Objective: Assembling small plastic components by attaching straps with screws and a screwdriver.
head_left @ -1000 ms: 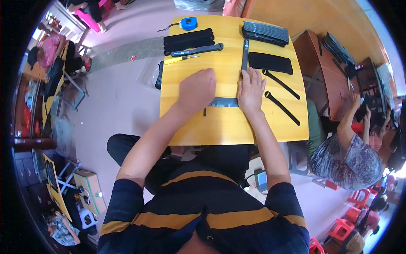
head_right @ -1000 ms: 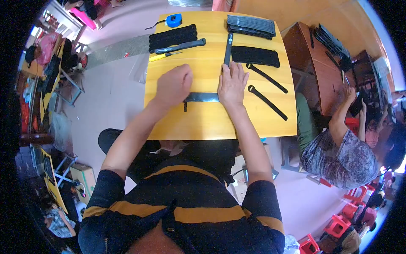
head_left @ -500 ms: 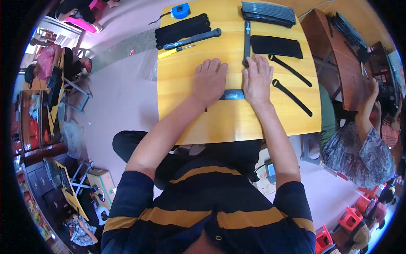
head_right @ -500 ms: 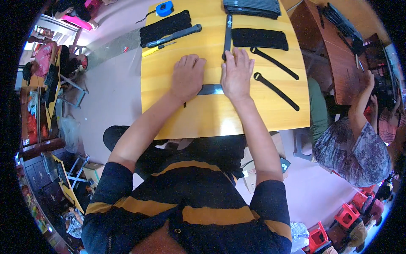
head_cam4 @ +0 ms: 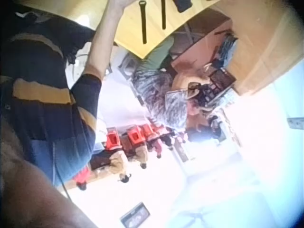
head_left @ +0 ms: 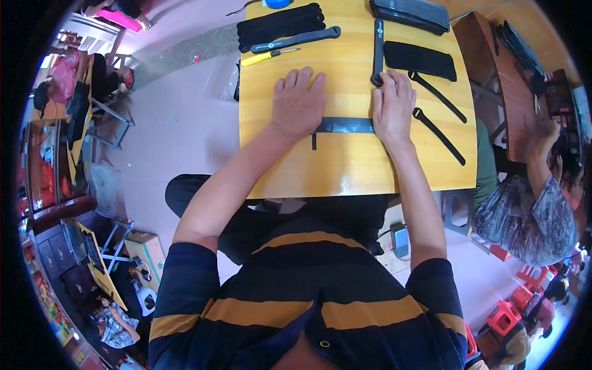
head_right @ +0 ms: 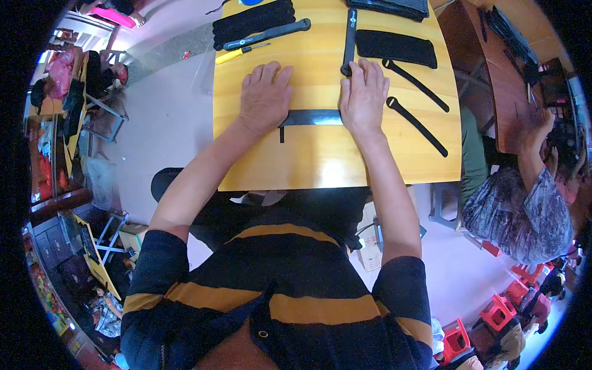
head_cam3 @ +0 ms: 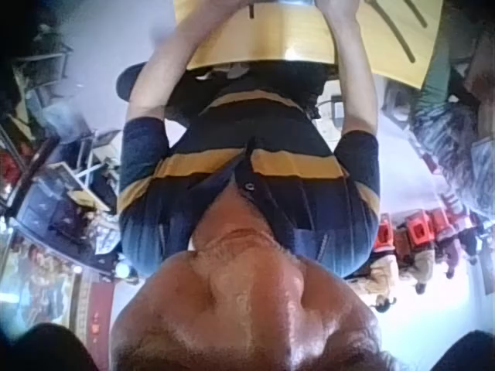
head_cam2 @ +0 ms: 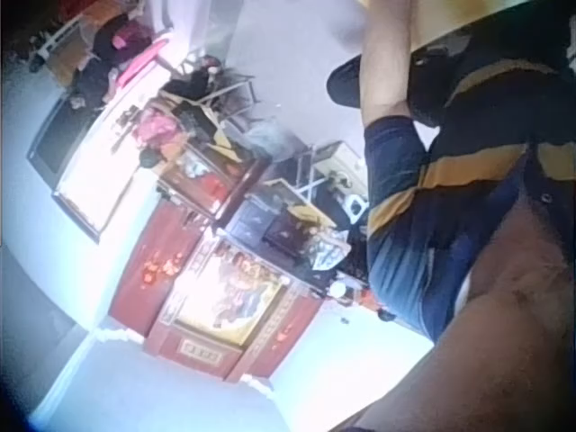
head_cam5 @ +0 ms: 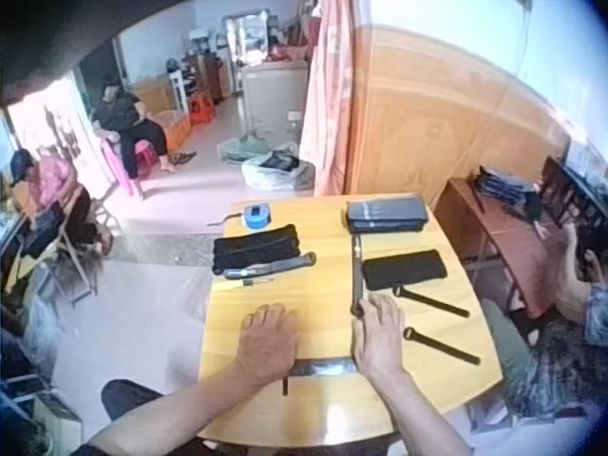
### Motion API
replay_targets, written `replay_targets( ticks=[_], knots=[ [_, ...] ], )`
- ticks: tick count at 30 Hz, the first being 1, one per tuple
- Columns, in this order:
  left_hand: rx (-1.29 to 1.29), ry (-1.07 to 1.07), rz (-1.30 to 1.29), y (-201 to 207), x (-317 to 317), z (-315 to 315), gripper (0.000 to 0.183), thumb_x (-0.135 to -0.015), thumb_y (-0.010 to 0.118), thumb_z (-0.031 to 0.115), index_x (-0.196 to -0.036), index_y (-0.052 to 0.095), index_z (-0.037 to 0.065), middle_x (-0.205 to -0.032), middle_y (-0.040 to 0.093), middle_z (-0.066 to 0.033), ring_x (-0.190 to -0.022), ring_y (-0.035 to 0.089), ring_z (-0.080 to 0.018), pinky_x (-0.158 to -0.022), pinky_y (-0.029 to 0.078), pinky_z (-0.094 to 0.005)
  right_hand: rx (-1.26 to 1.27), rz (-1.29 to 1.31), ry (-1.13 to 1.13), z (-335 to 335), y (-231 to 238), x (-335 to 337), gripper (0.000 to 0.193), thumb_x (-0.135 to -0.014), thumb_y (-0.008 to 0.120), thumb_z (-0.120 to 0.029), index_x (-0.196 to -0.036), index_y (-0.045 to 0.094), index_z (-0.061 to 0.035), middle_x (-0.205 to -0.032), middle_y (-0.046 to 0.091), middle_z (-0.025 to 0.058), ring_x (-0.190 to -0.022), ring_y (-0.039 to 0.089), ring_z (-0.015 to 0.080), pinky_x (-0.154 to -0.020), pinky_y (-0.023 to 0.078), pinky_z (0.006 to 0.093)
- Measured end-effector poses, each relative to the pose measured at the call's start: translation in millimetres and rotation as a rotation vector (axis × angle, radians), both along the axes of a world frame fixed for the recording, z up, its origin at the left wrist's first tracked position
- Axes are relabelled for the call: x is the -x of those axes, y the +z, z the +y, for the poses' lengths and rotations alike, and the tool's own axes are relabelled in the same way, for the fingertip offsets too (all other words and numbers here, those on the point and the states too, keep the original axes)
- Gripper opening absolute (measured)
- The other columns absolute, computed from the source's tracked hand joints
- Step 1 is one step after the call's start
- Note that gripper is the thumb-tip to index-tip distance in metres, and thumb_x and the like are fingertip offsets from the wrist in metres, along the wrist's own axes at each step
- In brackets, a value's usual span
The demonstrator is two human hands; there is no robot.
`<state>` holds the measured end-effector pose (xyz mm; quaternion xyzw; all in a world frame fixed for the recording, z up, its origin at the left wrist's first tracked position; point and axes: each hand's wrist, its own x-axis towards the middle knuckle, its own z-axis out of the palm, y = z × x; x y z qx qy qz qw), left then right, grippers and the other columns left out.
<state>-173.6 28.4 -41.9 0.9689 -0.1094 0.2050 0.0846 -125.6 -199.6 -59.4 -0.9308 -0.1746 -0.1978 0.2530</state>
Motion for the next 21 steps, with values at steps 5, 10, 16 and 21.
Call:
replay_targets(
  ticks=[5,10,16,21],
  knots=[
    [0.037,-0.022,-0.024,1,0,-3,0.044,-0.089,0.067,0.023,-0.131,0.060,0.013,-0.128,0.054,-0.0108,-0.118,0.053,-0.0313,-0.094,0.043,-0.0470,0.050,-0.006,-0.052,-1,2,2,0.039,-0.096,0.062,-0.022,-0.132,0.059,-0.0063,-0.140,0.053,0.0191,-0.137,0.043,0.0417,-0.114,0.030,0.0644],
    [0.018,-0.051,-0.097,-1,2,0,0.044,-0.087,0.068,0.022,-0.129,0.061,0.010,-0.126,0.058,-0.0127,-0.115,0.054,-0.0310,-0.091,0.042,-0.0461,0.225,-0.077,-0.126,2,0,5,0.039,-0.097,0.061,-0.026,-0.133,0.060,-0.0089,-0.146,0.049,0.0176,-0.144,0.037,0.0408,-0.114,0.025,0.0719],
    [-0.001,-0.056,-0.113,-1,7,-2,0.039,-0.089,0.070,0.027,-0.124,0.064,0.011,-0.122,0.059,-0.0114,-0.114,0.055,-0.0295,-0.089,0.043,-0.0451,0.365,-0.072,-0.216,-45,10,5,0.044,-0.098,0.061,-0.027,-0.138,0.054,-0.0102,-0.149,0.047,0.0195,-0.146,0.035,0.0423,-0.117,0.021,0.0723],
    [0.183,-0.046,-0.079,-4,4,2,0.038,-0.091,0.069,0.030,-0.123,0.064,0.009,-0.119,0.061,-0.0129,-0.111,0.058,-0.0320,-0.091,0.046,-0.0464,0.229,-0.130,-0.328,-100,16,15,0.046,-0.095,0.068,-0.027,-0.137,0.058,-0.0107,-0.146,0.051,0.0161,-0.143,0.040,0.0394,-0.115,0.028,0.0652]
  ],
)
